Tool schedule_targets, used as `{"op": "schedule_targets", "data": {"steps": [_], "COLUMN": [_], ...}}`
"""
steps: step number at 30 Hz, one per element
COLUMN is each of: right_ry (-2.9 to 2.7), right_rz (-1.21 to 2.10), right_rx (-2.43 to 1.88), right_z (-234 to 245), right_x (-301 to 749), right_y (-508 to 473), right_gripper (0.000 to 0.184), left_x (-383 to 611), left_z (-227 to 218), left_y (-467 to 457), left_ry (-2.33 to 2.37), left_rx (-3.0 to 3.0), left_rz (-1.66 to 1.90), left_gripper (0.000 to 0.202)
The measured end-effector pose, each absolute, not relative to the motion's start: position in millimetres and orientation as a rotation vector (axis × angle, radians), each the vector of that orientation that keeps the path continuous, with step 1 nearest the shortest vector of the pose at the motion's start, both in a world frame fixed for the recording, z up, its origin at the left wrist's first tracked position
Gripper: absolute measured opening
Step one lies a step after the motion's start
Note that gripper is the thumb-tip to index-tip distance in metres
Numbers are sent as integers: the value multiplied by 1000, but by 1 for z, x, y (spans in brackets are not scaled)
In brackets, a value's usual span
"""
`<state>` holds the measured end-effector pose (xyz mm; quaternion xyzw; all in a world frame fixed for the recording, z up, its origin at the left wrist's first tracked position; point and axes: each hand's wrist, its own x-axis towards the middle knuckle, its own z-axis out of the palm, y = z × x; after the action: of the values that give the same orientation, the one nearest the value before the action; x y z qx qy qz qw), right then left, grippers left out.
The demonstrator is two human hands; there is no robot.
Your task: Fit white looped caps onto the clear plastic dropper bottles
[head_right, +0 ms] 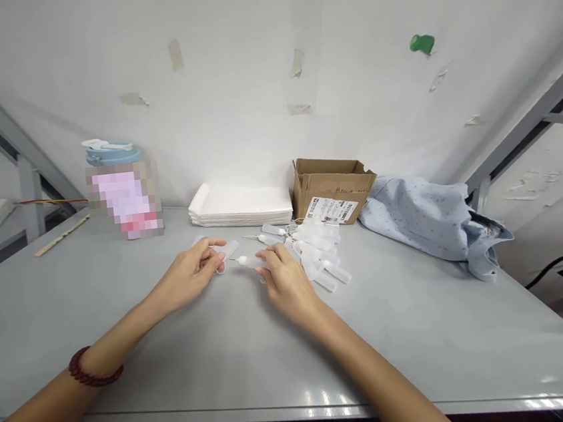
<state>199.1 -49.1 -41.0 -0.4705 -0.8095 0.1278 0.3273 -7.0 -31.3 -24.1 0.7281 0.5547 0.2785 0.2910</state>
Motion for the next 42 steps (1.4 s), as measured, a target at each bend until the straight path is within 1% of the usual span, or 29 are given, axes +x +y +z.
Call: {"op": "schedule_targets", "data": {"steps": [11, 19, 24, 42], "right_ry": [-2022, -2040, -2043, -2031], "right_rz": [295, 278, 308, 388], "right_rx": [-1219, -1172, -1152, -1146], "right_z": [-40, -41, -41, -40], "right_x": [203, 203, 201, 195], "right_y": [-45, -45, -46, -53], "right_gripper": [22, 23, 22, 20], "left_x": [-9, -8, -6, -8], "left_z": [-20, -16, -13, -14], "left_y": [-29, -32, -34, -30], "left_ry": [1554, 1406, 1300, 1236], "left_rx": [1925, 1907, 1880, 1874], "left_rz": [761, 807, 800, 855], "left_gripper": [34, 26, 25, 25]}}
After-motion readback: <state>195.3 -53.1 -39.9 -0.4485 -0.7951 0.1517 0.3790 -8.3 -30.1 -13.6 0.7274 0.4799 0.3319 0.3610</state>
